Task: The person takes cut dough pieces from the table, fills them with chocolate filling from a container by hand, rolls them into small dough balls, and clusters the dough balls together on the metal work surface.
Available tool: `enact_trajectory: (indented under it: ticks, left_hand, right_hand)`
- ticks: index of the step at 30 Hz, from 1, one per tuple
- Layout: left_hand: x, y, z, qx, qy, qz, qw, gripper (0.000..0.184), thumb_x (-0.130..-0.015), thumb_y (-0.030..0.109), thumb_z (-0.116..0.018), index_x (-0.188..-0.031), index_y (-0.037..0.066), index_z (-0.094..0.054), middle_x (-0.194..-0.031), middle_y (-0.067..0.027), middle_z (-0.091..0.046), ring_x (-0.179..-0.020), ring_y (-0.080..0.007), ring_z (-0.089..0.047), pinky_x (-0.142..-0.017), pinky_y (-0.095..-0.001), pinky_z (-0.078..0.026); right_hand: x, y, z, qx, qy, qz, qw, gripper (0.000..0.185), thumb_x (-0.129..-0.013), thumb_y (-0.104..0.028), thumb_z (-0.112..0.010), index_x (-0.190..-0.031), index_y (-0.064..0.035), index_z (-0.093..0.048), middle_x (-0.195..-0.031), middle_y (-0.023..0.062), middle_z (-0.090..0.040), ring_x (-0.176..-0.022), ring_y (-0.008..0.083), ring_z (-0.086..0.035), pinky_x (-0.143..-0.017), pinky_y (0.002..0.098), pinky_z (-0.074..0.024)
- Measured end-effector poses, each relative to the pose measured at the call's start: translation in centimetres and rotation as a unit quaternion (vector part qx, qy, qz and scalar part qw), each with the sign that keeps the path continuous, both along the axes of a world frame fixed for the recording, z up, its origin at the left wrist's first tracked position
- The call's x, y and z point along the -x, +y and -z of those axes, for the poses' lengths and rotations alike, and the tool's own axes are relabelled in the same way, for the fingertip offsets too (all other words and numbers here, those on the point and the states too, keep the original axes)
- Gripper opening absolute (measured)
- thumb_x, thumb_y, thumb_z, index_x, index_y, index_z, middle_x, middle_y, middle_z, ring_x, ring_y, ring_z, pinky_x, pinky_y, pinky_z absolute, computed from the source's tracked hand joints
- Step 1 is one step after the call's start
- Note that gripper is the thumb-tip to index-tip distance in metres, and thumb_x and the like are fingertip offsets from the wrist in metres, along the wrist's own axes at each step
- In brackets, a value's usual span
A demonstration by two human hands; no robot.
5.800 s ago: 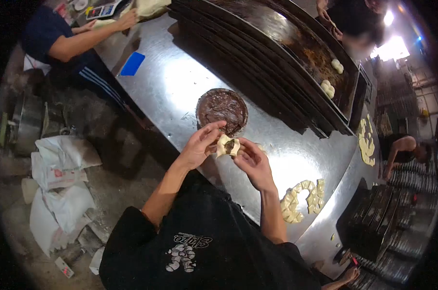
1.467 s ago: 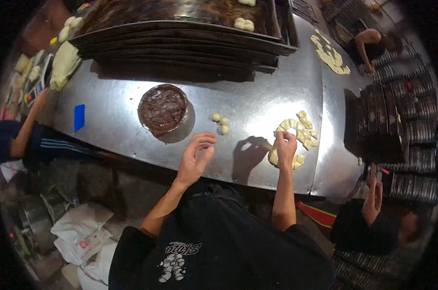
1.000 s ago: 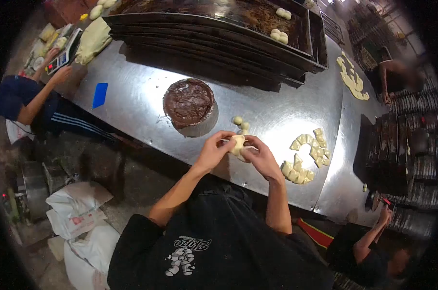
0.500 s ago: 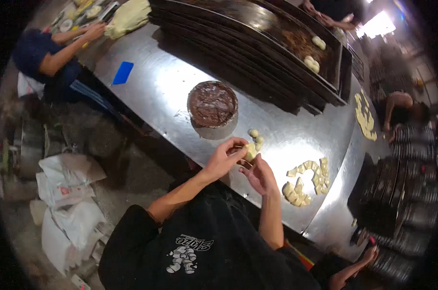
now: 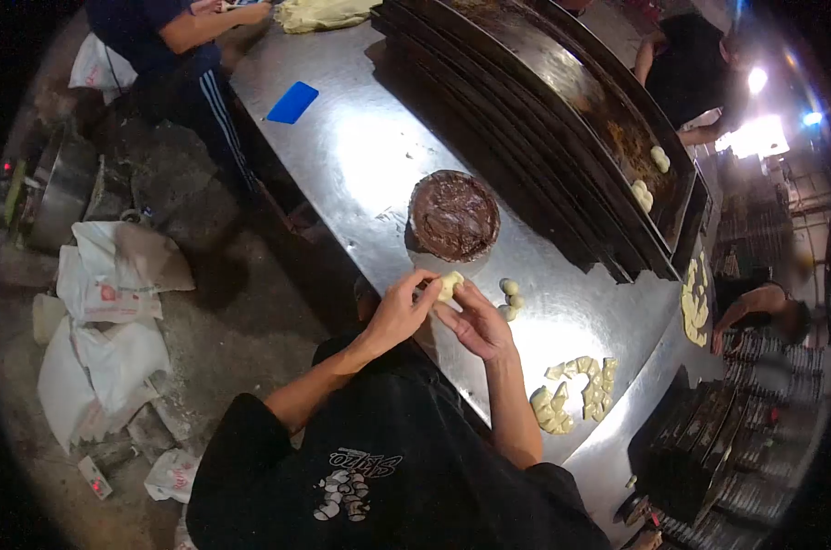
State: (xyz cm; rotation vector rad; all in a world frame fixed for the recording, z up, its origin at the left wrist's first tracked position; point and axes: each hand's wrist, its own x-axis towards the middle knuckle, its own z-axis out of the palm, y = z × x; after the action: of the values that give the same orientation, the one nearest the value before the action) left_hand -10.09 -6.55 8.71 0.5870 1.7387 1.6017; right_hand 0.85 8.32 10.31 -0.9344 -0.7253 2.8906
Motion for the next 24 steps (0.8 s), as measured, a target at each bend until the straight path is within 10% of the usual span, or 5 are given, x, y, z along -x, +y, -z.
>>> enact_trajectory:
  ticks: [6,8,15,22,24]
  left_hand:
    - [2.0,-1.2,2.5,0.006,0.085,-0.042,0.995,0.037,-0.105,0.032,-0.051,-0.123,0.002,-0.062,-0.118,-0.0113,-0.059,-0.104,-0.0208,-0.062,-0.086,-0.0343,-0.051]
    - [2.7,-1.4,2.3,0.011,0.049,-0.059,0.997,0.032,-0.102,0.027,-0.056,-0.121,0.002,-0.064,-0.117,-0.0141,-0.060,-0.105,-0.0257,-0.061,-0.086,-0.0354,-0.051]
    - [4.0,-1.6,2.6,0.009,0.079,-0.057,0.995,0.035,-0.105,0.033,-0.051,-0.122,0.005,-0.063,-0.120,-0.0117,-0.058,-0.103,-0.0219,-0.063,-0.088,-0.0364,-0.052]
    - [3.2,-0.2,0.8,-0.029,0.070,-0.005,0.997,0.036,-0.105,0.031,-0.051,-0.127,0.004,-0.060,-0.124,-0.0105,-0.060,-0.112,-0.0202,-0.060,-0.095,-0.0361,-0.049]
    - [2.7,1.2,0.4,-0.140,-0.081,0.051,0.986,0.037,-0.105,0.028,-0.053,-0.131,0.003,-0.057,-0.125,-0.0078,-0.060,-0.115,-0.0169,-0.057,-0.099,-0.0324,-0.045]
  right_hand:
    - [4.3,4.0,-0.5,-0.601,-0.029,-0.112,0.791,0.018,-0.096,-0.001,-0.057,-0.112,0.0004,-0.065,-0.105,0.0127,-0.071,-0.100,0.0254,-0.068,-0.086,0.0376,-0.0565]
    - [5.2,5.6,-0.7,-0.834,0.028,-0.184,0.519,0.022,-0.089,0.003,-0.060,-0.110,0.0005,-0.065,-0.104,0.0168,-0.070,-0.103,0.0324,-0.064,-0.086,0.0409,-0.0549]
    - [6.3,6.4,2.1,-0.875,0.026,-0.258,0.409,0.020,-0.090,-0.002,-0.061,-0.108,-0.0017,-0.068,-0.094,0.0192,-0.069,-0.101,0.0363,-0.063,-0.086,0.0410,-0.0525]
    - [3.7,5.5,-2.5,-0.584,-0.056,-0.227,0.778,0.022,-0.098,-0.010,-0.059,-0.119,-0.0017,-0.062,-0.102,0.0121,-0.070,-0.099,0.0236,-0.066,-0.086,0.0356,-0.0537]
    - [1.7,5.1,-2.2,-0.256,-0.020,-0.087,0.963,0.029,-0.099,-0.011,-0.059,-0.127,-0.0038,-0.056,-0.108,0.0083,-0.068,-0.097,0.0181,-0.065,-0.085,0.0328,-0.0529]
